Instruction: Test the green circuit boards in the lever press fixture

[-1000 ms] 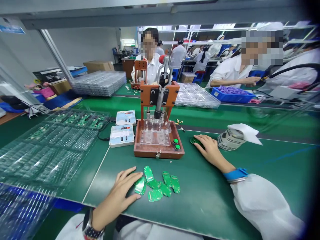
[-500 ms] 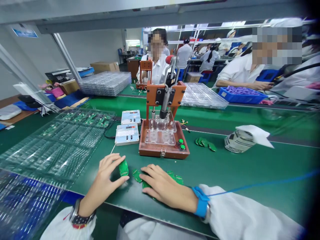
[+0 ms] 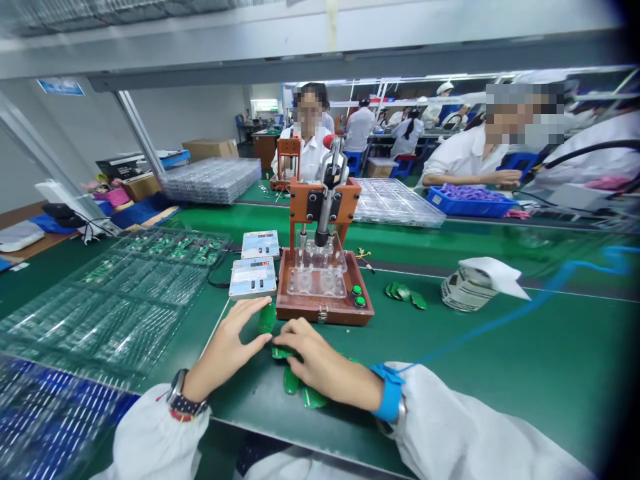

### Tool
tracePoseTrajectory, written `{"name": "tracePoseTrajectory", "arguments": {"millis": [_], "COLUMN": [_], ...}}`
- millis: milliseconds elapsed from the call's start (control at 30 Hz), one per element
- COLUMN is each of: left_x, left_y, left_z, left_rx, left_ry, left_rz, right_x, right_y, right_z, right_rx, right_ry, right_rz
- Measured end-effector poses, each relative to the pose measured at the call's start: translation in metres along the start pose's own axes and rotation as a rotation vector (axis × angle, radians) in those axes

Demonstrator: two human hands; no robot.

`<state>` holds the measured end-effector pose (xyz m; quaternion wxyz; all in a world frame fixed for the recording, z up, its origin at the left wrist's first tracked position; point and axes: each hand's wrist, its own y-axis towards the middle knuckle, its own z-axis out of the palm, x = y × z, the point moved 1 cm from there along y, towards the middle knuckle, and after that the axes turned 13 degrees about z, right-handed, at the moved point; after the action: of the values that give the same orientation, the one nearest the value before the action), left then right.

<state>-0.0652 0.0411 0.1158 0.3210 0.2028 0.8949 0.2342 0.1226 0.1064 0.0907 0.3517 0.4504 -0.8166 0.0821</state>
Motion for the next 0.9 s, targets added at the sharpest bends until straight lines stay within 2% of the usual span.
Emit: {"name": "tracePoseTrajectory", "arguments": {"millis": [133, 233, 300, 367, 467, 533, 667, 733, 833, 900], "left_x": [0.007, 0.017, 0.025, 0.030, 0.036, 0.038, 0.040, 0.038, 0.028, 0.021], "left_y": [0.019, 0.045, 0.064, 0.081, 0.097, 0.103, 0.107, 0.104, 0.095, 0.090], "left_z": [-0.001, 0.003, 0.009, 0.018, 0.028, 0.033, 0.038, 0.040, 0.043, 0.045], "left_rx": [-0.002, 0.021, 0.051, 0.082, 0.136, 0.179, 0.217, 0.174, 0.072, 0.069], "left_ry": [-0.069, -0.141, -0.209, -0.239, -0.234, -0.247, -0.277, -0.239, -0.050, 0.088], "left_rz": [-0.014, -0.008, 0.031, 0.078, 0.136, 0.163, 0.194, 0.190, 0.131, 0.096], "right_x": [-0.019, -0.044, -0.058, -0.068, -0.076, -0.078, -0.078, -0.075, -0.069, -0.068], "right_y": [-0.008, -0.004, 0.003, 0.011, 0.023, 0.028, 0.032, 0.029, 0.025, 0.023], "right_z": [-0.046, -0.077, -0.091, -0.099, -0.104, -0.105, -0.109, -0.111, -0.110, -0.106], "right_rx": [-0.372, -0.510, -0.498, -0.431, -0.316, -0.288, -0.307, -0.263, -0.153, -0.136], "right_ry": [0.089, 0.092, 0.126, 0.175, 0.248, 0.266, 0.213, 0.153, 0.037, -0.025], "right_rz": [-0.029, 0.028, 0.058, 0.063, 0.027, -0.009, -0.030, -0.019, -0.009, 0.000]}}
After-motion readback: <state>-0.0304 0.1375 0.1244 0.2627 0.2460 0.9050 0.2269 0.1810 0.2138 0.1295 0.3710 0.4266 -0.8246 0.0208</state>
